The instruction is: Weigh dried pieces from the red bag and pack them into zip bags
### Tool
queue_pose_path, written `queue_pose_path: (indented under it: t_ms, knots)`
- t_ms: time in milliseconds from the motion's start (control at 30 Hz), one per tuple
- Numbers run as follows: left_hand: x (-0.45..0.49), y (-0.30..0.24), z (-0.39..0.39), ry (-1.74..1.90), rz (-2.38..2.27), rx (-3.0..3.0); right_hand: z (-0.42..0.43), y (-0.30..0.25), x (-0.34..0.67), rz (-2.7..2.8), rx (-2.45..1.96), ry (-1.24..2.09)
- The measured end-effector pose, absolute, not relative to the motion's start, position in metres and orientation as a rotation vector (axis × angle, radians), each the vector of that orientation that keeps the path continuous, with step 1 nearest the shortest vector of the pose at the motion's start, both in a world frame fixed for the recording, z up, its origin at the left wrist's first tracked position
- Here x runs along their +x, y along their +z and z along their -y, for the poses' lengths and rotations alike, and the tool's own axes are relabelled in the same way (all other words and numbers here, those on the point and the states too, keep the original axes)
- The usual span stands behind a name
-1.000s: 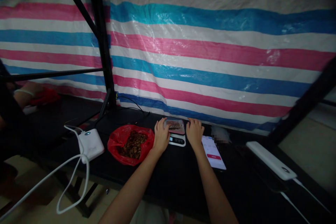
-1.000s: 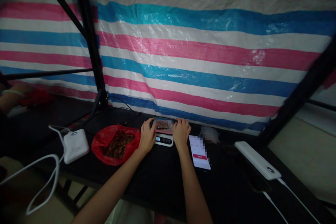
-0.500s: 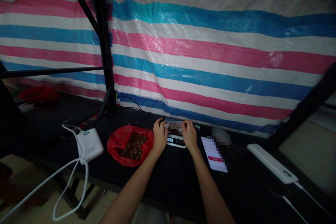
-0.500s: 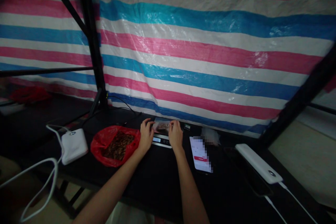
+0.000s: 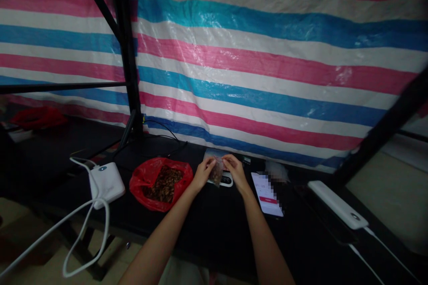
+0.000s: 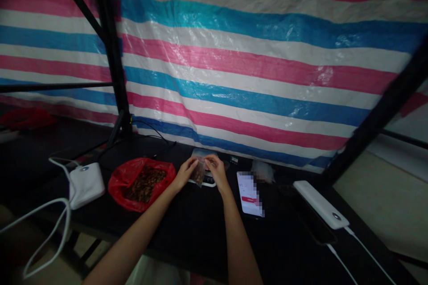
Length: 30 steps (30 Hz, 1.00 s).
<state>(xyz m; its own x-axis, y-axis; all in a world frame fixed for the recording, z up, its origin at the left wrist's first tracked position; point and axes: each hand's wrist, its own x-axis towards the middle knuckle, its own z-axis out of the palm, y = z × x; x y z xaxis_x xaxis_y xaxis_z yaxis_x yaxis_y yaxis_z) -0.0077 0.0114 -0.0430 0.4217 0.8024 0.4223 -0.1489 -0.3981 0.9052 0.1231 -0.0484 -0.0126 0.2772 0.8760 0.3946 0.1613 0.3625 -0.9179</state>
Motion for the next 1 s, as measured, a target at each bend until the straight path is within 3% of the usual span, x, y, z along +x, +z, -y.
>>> queue_pose_path:
  t_ms: [400, 1000]
  knots:
    - [-0.018, -0.032, -0.013, 1.356, -0.64, 1.348, 0.047, -0.017, 0.125, 1.094, -1.126, 0.626]
    - [-0.021, -0.028, 0.0, 1.478, -0.859, 1.64, 0.049, -0.02, 0.124, 1.249, -1.283, 0.543]
